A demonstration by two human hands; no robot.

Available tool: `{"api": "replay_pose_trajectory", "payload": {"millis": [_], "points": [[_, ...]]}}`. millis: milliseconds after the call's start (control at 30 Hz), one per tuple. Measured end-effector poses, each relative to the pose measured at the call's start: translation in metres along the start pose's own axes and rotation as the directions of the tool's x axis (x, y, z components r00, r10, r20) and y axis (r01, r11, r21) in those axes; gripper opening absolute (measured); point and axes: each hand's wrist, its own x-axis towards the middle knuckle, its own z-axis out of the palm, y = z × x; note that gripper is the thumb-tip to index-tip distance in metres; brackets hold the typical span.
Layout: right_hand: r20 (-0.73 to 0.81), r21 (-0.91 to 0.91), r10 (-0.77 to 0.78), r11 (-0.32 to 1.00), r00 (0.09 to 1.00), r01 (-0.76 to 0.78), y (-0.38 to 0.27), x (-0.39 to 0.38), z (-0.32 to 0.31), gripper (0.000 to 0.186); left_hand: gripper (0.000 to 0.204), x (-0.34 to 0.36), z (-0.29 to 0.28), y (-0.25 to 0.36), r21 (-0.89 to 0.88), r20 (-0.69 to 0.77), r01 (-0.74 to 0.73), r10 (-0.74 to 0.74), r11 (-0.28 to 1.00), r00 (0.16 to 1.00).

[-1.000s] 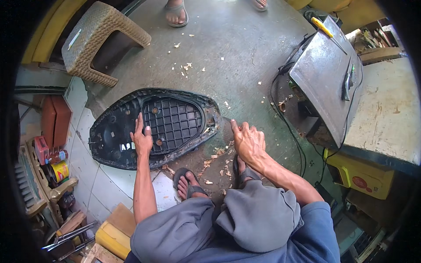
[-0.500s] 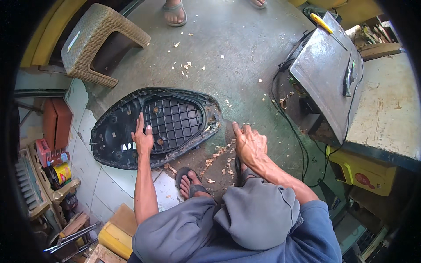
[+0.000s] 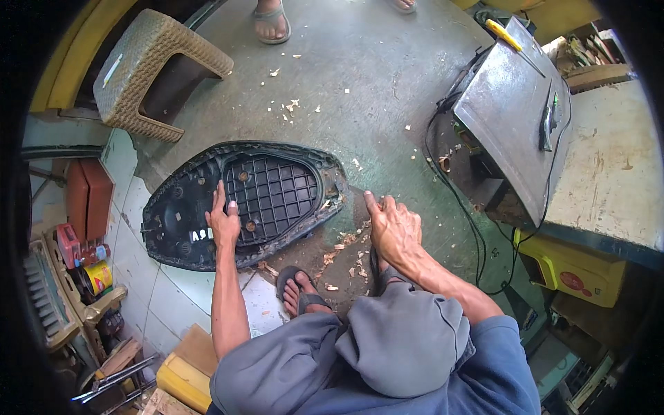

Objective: The person uses a small metal tool to scrape and clean the edges of a black plastic motorcycle part. They remove debris and old adhesive residue from the perimeter of the object while holding it on the floor.

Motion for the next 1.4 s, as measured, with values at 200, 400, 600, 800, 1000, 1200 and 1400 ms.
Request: {"api": "replay_pose_trajectory", "payload": {"millis": [200,400,600,800,1000,1200,1400], "points": [[0.009,-0.034,-0.020,0.999,1.000,0.020,-0.008,0.000,-0.009,0.049,0.067,0.001,0.001,0.000,0.003,-0.003,0.009,-0.009,1.000,1.000],[0.045,-0.054,-0.017,0.998,0.999,0.019,-0.007,0.002,-0.012,0.048,0.068,0.002,0.001,0.000,0.012,0.001,0.010,-0.010,1.000,1.000],[-0.008,0.019,-0.036,0.999,0.999,0.036,-0.007,0.005,0.003,0.049,0.068,0.001,0.001,-0.002,0.010,0.002,0.011,-0.011,1.000,1.000],[0.247,0.618,0.143,0.739,0.958,-0.270,-0.009,0.031,0.009,0.044,0.067,0.003,0.000,-0.001,-0.030,0.002,-0.020,0.020,0.999,1.000],[0.518,0.794,0.140,0.287,0.844,-0.535,0.009,0.041,0.041,0.044,0.070,0.002,0.000,-0.002,0.013,0.017,-0.011,0.011,1.000,1.000],[-0.015,0.897,0.183,0.436,0.983,-0.067,-0.005,0.011,0.095,0.045,0.067,0.002,0.006,0.006,-0.021,-0.032,0.036,-0.037,0.999,0.999],[0.269,0.771,0.201,0.542,0.942,-0.336,0.002,0.028,0.060,0.044,0.058,0.014,0.002,0.025,0.101,-0.103,0.037,-0.026,0.994,0.994]]}}
